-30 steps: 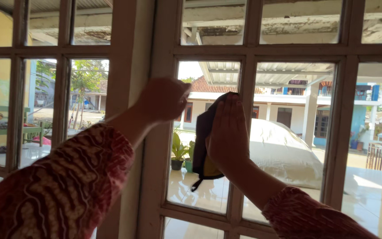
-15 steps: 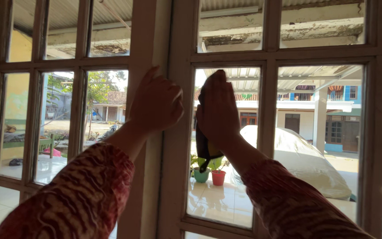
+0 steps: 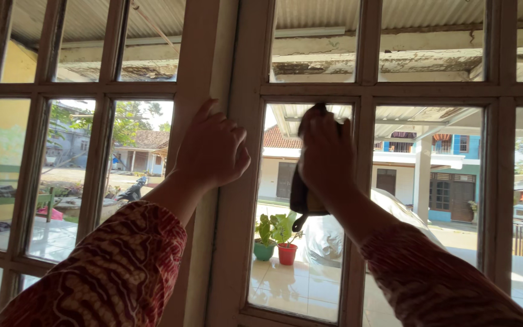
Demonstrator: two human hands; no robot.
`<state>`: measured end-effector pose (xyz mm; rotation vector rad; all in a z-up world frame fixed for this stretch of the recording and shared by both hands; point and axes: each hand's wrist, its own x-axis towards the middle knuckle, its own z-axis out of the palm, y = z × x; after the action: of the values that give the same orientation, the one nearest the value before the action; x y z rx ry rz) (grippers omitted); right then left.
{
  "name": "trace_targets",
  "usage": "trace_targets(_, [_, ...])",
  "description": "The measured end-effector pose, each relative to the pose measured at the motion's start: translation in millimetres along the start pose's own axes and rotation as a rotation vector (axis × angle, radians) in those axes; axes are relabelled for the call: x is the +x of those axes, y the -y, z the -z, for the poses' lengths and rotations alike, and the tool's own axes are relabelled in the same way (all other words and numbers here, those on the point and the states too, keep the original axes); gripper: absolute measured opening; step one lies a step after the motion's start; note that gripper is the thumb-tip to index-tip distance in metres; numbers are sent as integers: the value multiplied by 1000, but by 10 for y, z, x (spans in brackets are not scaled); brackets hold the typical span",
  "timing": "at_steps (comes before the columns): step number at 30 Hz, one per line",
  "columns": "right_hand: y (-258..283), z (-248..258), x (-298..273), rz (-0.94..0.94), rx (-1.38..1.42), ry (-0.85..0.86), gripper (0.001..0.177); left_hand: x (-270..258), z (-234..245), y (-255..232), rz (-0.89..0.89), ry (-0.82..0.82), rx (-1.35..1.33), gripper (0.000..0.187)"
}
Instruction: The person cleans a multi-pane window using a spray bottle and a cloth. They spray the glass and wipe each pane and the frame systematically, moving from upper to lower sections.
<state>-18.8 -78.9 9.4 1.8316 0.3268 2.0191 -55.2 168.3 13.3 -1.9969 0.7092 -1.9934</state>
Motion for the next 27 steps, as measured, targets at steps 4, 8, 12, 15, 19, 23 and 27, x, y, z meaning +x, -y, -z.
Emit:
trace_targets(4, [-189,37,-192,-109,-92,13,65,9,28,-18,50,101,-13,30])
trace_targets(8, [-40,12,-226,-101,45,-131,64,22,37,-28,48,86,-13,29])
trace_targets(12, [129,-10,-105,-41,142,-154,61,16,44,-38,30,9,-18,28])
trace_targets(15, [212,-50,78,48,348,-171,56,27,77,-46,52,105,13,31])
trace_targets(19, [429,-81,212,137,270,-144,54,39,119,-63,54,94,15,29])
trace_targets(23, [559,80,-64,157,304,-114,56,37,62,-25,49,80,8,26])
trace_targets(27, [679,314,-439,193,514,-25,76,-167,-37,-54,10,-192,18,37])
